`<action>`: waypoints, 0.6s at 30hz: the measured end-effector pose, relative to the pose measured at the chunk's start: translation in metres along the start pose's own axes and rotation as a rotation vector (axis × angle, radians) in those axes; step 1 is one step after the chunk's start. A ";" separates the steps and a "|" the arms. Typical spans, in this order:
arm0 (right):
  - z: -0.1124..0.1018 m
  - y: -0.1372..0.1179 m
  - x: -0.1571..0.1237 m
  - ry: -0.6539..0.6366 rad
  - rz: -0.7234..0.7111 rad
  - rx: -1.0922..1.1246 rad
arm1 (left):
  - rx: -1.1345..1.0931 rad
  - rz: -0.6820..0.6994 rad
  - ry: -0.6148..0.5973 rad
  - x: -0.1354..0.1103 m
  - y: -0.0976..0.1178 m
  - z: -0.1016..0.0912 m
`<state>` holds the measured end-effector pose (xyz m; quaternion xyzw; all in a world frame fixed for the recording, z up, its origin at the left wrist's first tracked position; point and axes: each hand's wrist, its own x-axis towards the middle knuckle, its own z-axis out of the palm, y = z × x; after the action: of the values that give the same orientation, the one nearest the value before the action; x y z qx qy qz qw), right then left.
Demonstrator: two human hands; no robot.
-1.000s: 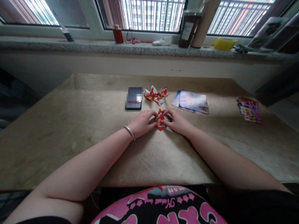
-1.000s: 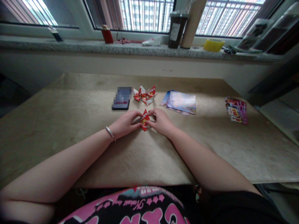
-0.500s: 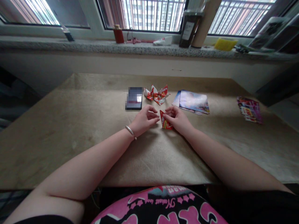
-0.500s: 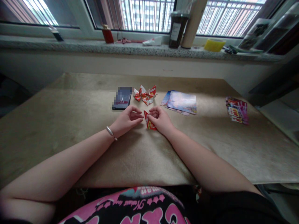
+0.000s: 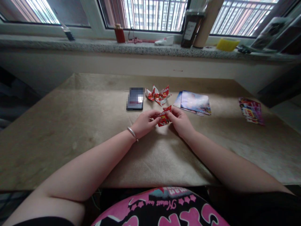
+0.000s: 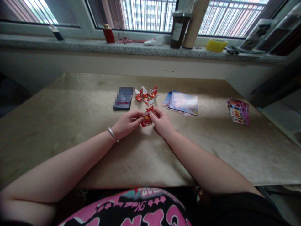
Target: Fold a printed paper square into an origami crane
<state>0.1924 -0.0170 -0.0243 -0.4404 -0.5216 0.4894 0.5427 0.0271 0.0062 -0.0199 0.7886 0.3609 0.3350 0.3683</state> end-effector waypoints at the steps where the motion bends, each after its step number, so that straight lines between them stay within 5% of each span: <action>1: -0.001 0.000 0.000 0.000 -0.014 -0.013 | 0.026 0.019 0.002 0.000 0.000 -0.001; 18: 0.000 0.004 -0.001 -0.007 -0.075 -0.218 | 0.183 0.036 -0.118 -0.001 0.002 0.003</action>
<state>0.1919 -0.0176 -0.0279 -0.4752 -0.5898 0.4106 0.5076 0.0293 0.0035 -0.0200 0.8437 0.3532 0.2602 0.3095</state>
